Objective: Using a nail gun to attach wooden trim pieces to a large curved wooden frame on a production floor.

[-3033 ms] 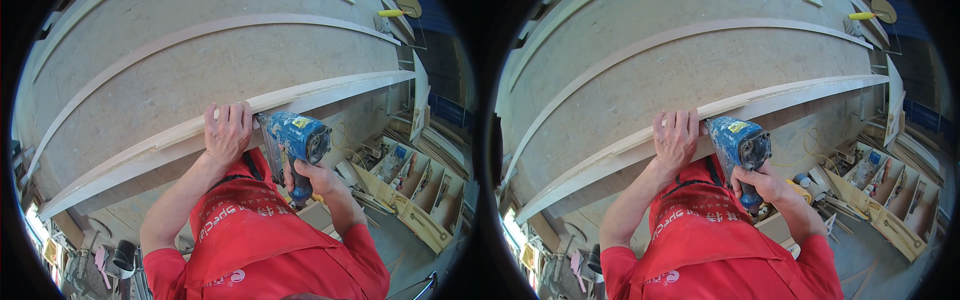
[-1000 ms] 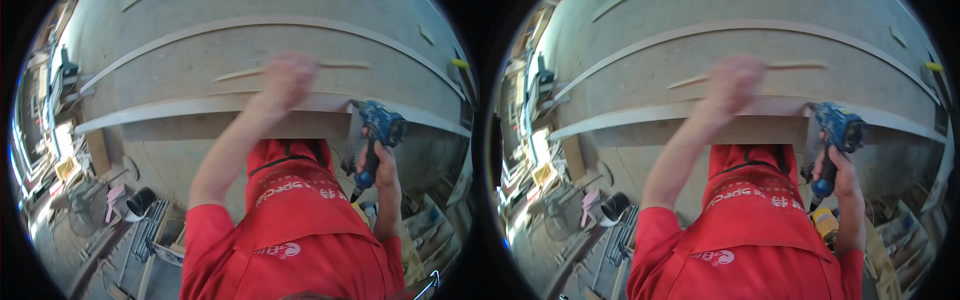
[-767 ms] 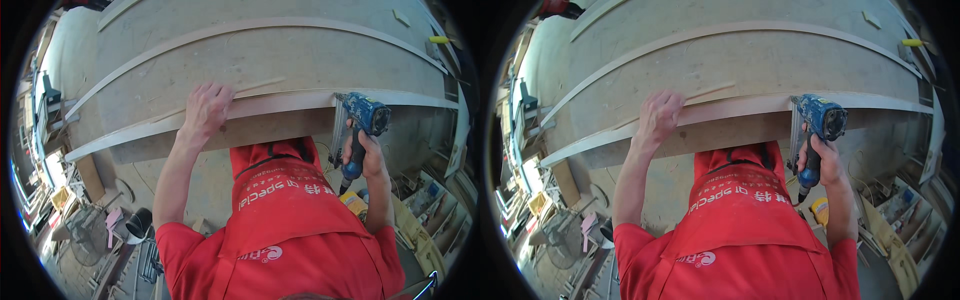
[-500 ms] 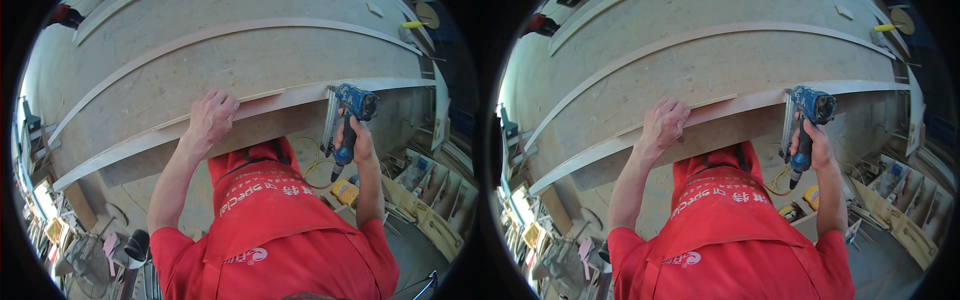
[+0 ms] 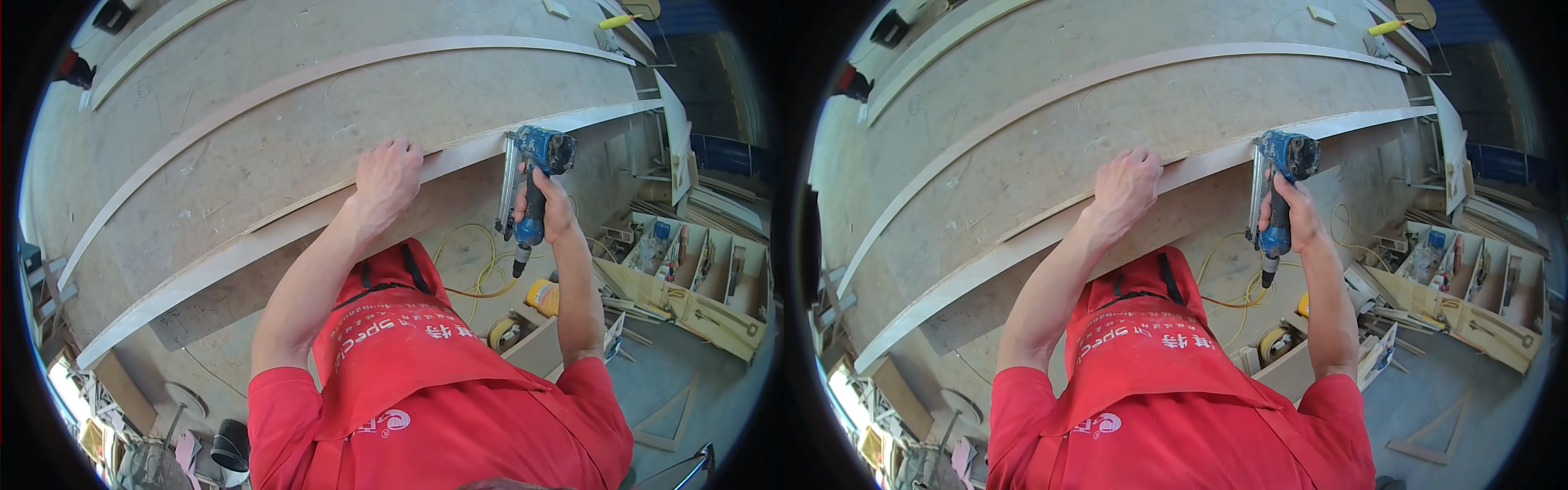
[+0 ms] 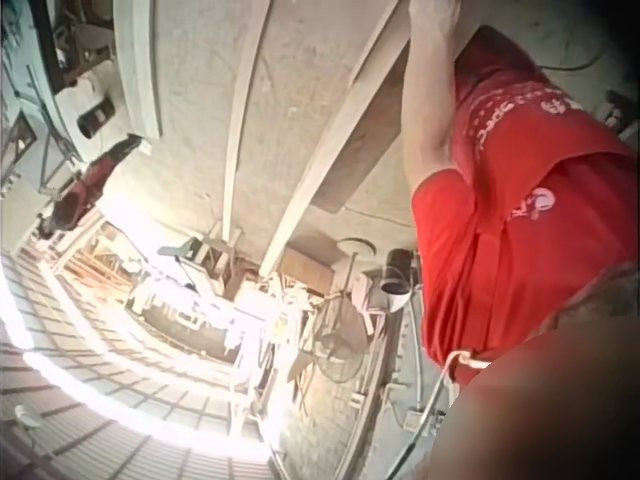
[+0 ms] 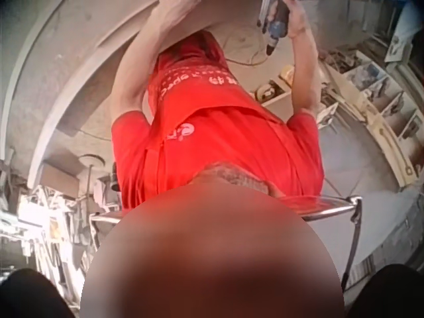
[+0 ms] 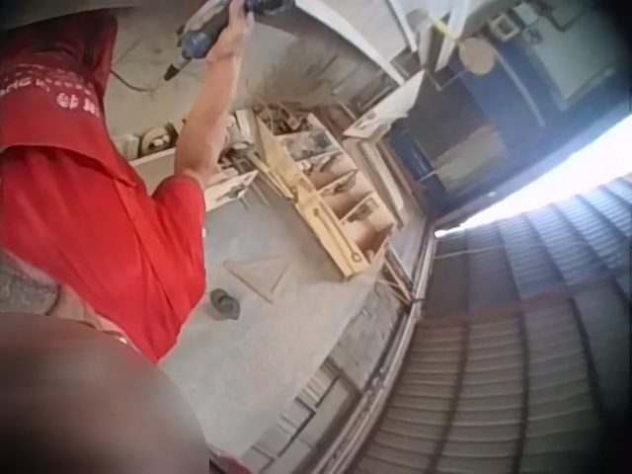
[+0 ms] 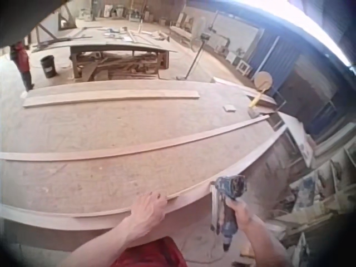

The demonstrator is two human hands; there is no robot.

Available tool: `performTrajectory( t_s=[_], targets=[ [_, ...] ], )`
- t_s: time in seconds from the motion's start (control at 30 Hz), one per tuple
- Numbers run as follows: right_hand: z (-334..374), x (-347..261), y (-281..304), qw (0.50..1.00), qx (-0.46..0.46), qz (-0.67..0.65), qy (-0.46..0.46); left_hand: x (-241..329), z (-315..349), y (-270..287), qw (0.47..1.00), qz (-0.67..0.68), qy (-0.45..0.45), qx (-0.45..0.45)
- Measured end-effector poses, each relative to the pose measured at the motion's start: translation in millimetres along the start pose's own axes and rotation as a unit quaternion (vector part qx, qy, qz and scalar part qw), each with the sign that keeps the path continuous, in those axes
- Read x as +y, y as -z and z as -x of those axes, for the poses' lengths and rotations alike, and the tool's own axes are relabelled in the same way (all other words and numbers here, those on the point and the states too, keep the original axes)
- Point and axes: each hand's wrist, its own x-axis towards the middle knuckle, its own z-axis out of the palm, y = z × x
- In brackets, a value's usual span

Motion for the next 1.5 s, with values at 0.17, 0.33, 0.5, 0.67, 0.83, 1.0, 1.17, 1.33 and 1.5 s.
performTrajectory(
  t_s=[0.17,0.33,0.5,0.67,0.83,1.0,1.17,1.33,1.5],
  targets=[
    [-6,-7,12,1.000,0.010,-0.016,0.002,-13,3,24,0.998,0.006,0.038,-0.047],
    [-21,-14,26,1.000,-0.003,-0.019,0.006,-1,-13,15,0.999,-0.013,0.036,-0.033],
    [-39,-20,40,1.000,-0.003,-0.022,-0.003,11,-41,1,0.999,-0.034,0.023,-0.033],
    [-62,-15,52,0.999,0.003,-0.035,-0.013,3,-62,-20,0.995,-0.077,0.030,-0.053],
    [-75,-15,59,0.999,0.011,-0.043,-0.025,5,-80,-25,0.996,-0.080,0.028,-0.034],
    [-86,-12,65,1.000,0.005,-0.018,-0.003,8,-87,-42,0.992,-0.107,0.060,-0.029],
    [-96,-14,80,1.000,-0.007,-0.010,0.001,8,-90,-64,0.985,-0.162,0.050,0.030],
    [-94,-22,95,0.999,-0.029,-0.019,-0.017,12,-85,-83,0.969,-0.231,0.033,0.077],
    [-84,-29,107,0.998,-0.048,-0.027,-0.037,24,-79,-87,0.957,-0.268,0.041,0.105]
  ],
)
